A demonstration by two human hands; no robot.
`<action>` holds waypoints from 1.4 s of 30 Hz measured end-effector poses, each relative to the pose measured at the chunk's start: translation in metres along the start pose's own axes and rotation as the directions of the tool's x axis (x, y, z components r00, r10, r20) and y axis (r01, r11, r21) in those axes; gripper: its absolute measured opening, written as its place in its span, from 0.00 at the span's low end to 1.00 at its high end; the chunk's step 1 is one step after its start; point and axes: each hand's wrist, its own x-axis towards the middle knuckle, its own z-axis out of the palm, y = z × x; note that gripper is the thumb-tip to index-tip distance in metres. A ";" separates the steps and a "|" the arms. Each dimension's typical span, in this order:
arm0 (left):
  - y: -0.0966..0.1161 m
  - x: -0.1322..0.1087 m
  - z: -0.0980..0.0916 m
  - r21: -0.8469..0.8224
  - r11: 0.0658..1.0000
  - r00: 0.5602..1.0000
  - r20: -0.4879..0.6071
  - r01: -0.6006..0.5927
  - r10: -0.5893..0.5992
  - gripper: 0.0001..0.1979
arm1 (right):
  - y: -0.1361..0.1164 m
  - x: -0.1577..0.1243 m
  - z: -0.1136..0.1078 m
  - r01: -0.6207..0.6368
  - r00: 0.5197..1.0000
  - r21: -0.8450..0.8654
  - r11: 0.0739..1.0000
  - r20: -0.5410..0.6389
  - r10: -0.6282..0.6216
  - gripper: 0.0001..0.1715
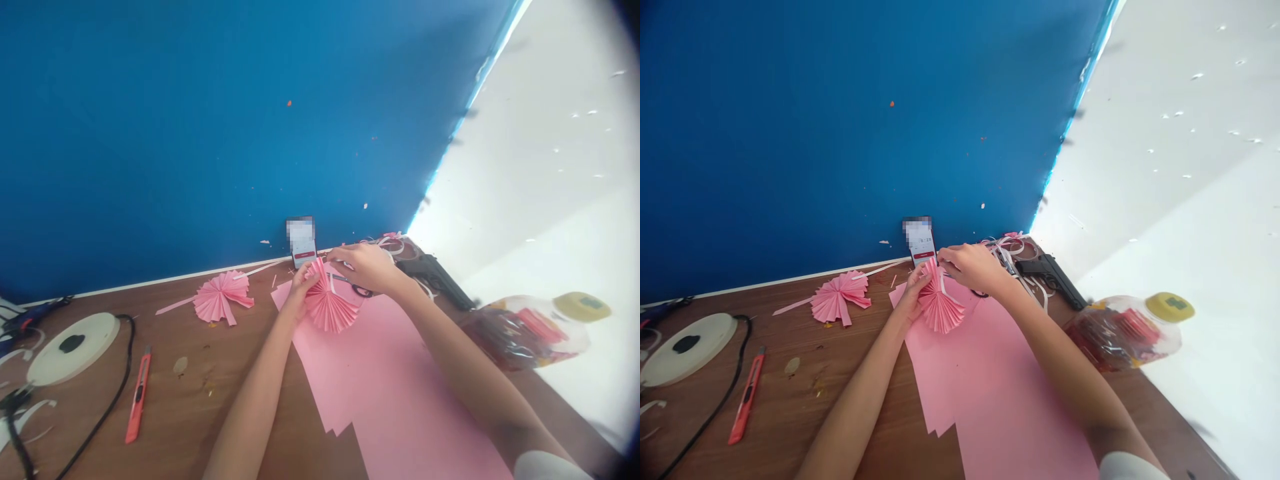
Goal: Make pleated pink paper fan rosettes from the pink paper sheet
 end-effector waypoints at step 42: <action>-0.008 0.007 -0.006 -0.135 0.990 0.978 -0.195 0.045 -0.071 0.22 | -0.008 -0.002 -0.011 -0.015 0.996 -0.063 0.998 0.090 0.021 0.15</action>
